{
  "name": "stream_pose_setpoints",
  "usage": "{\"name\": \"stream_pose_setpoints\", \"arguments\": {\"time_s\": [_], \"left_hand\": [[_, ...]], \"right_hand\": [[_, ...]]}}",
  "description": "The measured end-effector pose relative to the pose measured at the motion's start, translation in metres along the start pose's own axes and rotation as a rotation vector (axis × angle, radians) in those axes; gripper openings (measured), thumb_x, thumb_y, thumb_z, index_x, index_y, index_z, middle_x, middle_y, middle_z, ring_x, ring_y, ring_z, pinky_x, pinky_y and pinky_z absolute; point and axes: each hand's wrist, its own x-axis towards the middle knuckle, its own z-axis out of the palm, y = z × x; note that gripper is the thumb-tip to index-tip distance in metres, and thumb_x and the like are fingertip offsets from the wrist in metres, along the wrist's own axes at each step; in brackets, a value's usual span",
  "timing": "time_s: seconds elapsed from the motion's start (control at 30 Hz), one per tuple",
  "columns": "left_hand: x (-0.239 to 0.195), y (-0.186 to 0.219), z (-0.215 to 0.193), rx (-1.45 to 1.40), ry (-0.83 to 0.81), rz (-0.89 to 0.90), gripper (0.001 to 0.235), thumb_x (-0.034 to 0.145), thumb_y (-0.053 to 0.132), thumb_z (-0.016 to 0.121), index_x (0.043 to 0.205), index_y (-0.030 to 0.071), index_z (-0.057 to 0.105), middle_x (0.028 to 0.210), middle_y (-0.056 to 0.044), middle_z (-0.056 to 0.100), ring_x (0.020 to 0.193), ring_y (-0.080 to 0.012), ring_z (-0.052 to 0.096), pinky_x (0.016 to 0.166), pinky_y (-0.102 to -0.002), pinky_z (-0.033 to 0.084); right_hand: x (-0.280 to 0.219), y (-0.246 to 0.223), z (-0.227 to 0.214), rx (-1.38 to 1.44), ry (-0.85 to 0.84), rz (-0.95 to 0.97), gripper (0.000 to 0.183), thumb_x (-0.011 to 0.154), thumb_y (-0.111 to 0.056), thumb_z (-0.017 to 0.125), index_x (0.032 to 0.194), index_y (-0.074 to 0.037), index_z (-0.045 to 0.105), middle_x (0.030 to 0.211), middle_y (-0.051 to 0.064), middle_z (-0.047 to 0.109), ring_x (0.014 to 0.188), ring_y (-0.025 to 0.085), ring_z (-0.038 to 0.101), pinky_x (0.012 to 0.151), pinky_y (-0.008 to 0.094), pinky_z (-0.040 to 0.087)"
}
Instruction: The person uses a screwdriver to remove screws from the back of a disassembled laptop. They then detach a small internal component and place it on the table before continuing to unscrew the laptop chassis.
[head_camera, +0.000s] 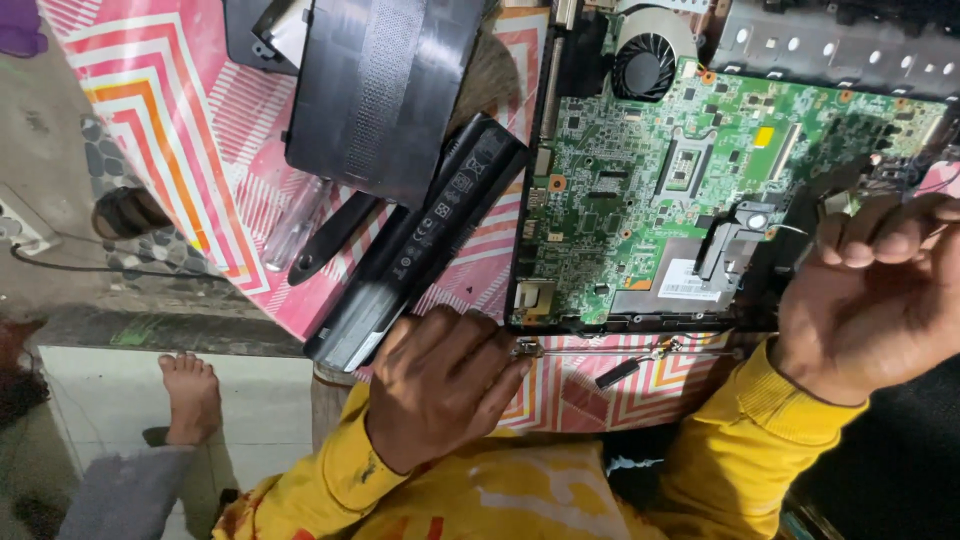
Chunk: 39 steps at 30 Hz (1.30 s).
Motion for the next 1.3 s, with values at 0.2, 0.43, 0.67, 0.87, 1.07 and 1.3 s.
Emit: {"name": "stream_pose_setpoints", "arguments": {"time_s": [0.2,0.43,0.67,0.87,1.07,1.3], "left_hand": [[0.004,0.001,-0.003,0.022,-0.008,0.005,0.022,0.101,0.027,0.058,0.087,0.011,0.062,0.082,-0.002,0.059,0.067,-0.0215,0.049,0.062,-0.037,0.033],[0.000,0.001,0.003,0.005,0.005,-0.010,0.021,0.100,0.027,0.062,0.087,0.011,0.066,0.083,-0.005,0.063,0.071,-0.0209,0.055,0.064,-0.037,0.039],[0.007,0.008,0.004,0.061,-0.066,0.006,0.022,0.096,0.031,0.060,0.086,0.012,0.067,0.084,-0.004,0.064,0.066,-0.0224,0.054,0.060,-0.036,0.035],[0.001,0.012,0.007,0.080,-0.034,-0.015,0.022,0.095,0.031,0.061,0.085,0.015,0.071,0.080,-0.003,0.065,0.066,-0.0216,0.056,0.060,-0.034,0.039],[-0.002,0.015,0.011,0.113,-0.030,-0.045,0.023,0.094,0.031,0.061,0.082,0.015,0.072,0.078,-0.003,0.064,0.068,-0.0213,0.056,0.061,-0.036,0.038],[-0.007,0.014,0.014,0.150,-0.015,-0.049,0.020,0.093,0.029,0.062,0.084,0.013,0.071,0.085,-0.003,0.067,0.073,-0.0249,0.057,0.063,-0.038,0.039]], "right_hand": [[-0.009,-0.002,0.009,-0.889,-0.186,-0.454,0.009,0.113,0.002,0.059,0.116,0.007,0.052,0.113,0.025,0.058,0.101,0.033,0.058,0.092,0.043,0.050],[-0.036,-0.023,0.034,-1.339,-0.382,-0.334,0.028,0.095,-0.005,0.084,0.114,0.011,0.071,0.112,0.025,0.063,0.115,0.040,0.061,0.099,0.048,0.050],[-0.038,-0.027,0.018,-1.321,-0.244,-0.388,0.020,0.090,0.001,0.067,0.109,0.003,0.069,0.108,0.021,0.063,0.102,0.036,0.061,0.087,0.043,0.049],[-0.051,-0.048,-0.025,-1.226,0.036,-0.492,0.017,0.098,0.007,0.071,0.110,0.016,0.063,0.109,0.029,0.060,0.103,0.038,0.060,0.093,0.045,0.048],[-0.027,-0.035,-0.038,-1.176,0.028,-0.525,0.016,0.100,0.006,0.065,0.113,0.015,0.062,0.110,0.027,0.056,0.093,0.032,0.057,0.077,0.038,0.050],[0.009,-0.021,-0.039,-1.342,-0.167,-0.514,0.031,0.096,0.010,0.059,0.124,0.008,0.073,0.121,0.023,0.045,0.092,0.032,0.044,0.078,0.042,0.038]]}}
